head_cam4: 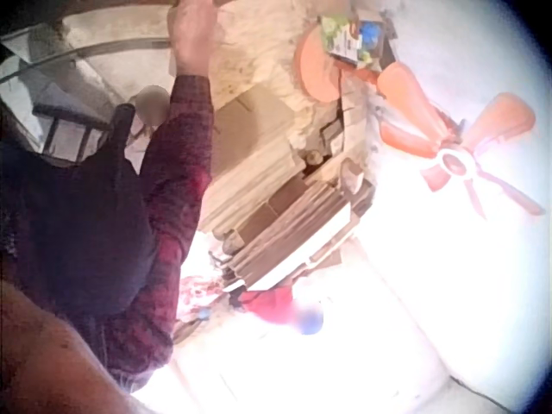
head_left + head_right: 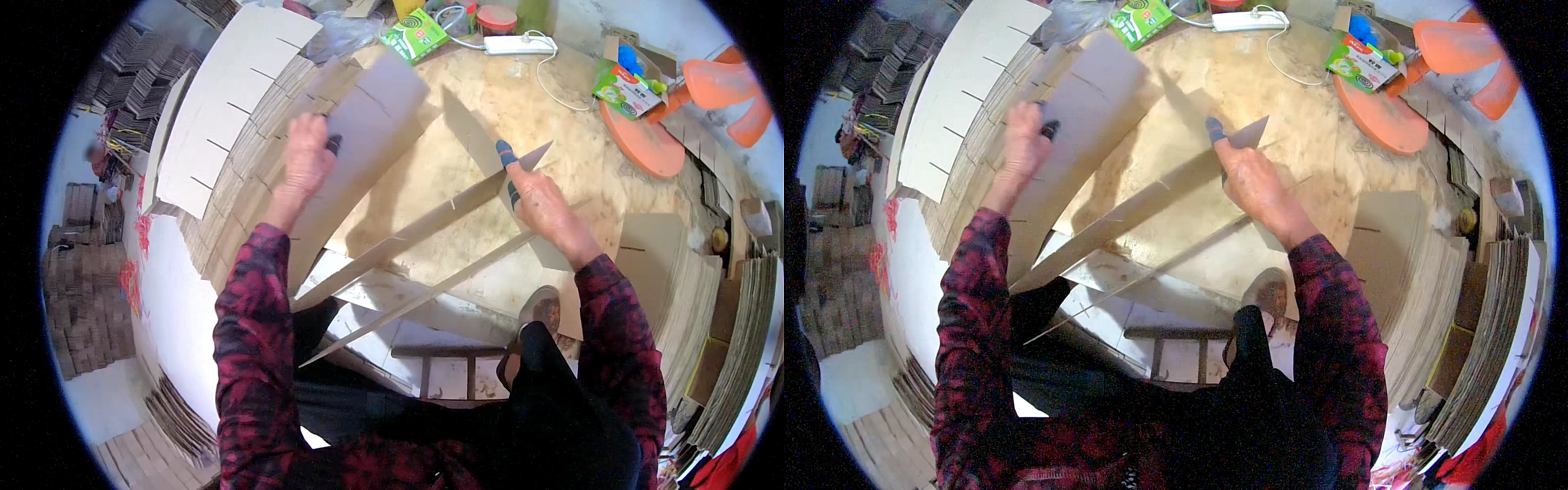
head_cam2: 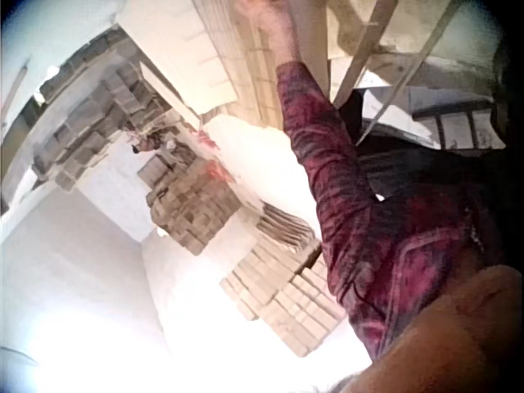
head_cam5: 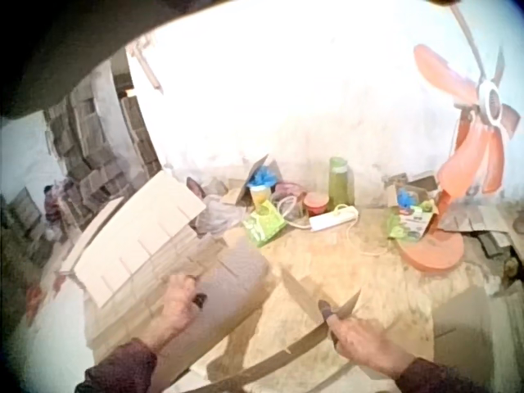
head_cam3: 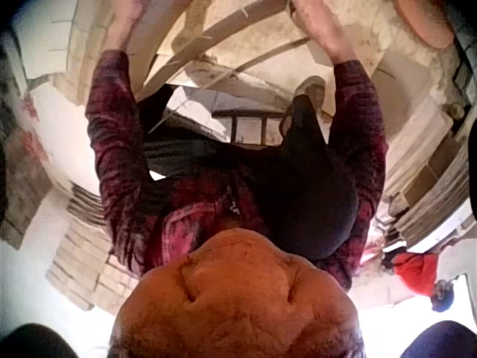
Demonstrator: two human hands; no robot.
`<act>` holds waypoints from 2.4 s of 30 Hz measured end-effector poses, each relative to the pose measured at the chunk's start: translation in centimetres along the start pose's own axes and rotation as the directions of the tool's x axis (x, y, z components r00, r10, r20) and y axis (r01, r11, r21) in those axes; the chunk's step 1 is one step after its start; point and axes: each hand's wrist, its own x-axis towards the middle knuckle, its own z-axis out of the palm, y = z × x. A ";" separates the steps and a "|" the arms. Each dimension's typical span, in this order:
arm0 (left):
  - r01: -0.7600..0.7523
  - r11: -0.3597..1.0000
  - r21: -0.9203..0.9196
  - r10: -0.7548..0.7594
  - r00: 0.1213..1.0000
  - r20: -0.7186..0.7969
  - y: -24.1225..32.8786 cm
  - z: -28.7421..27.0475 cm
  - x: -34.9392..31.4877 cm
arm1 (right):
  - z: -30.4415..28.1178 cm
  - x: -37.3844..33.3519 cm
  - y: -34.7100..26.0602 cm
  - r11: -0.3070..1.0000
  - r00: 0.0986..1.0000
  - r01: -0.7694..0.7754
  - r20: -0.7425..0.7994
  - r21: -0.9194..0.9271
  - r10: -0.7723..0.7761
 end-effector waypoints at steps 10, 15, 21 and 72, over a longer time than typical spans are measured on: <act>0.100 0.910 -0.403 0.020 0.959 0.282 7.7 0.7 -1.2 | -2.9 -1.3 -0.6 0.998 0.990 -0.037 -0.135 0.048 0.043; 0.037 0.929 -0.369 0.090 0.943 0.321 10.0 1.2 -0.9 | -3.6 -2.2 -0.1 0.998 0.990 -0.054 -0.129 0.012 0.055; 0.062 0.913 -0.404 0.058 0.959 0.279 12.0 0.8 0.5 | -4.0 -2.9 1.2 0.999 0.995 0.002 -0.101 0.038 0.002; 0.202 0.786 -0.585 -0.061 0.966 0.252 20.7 -6.0 -18.0 | -10.9 -35.9 5.8 0.507 0.551 -0.306 -0.285 0.806 0.785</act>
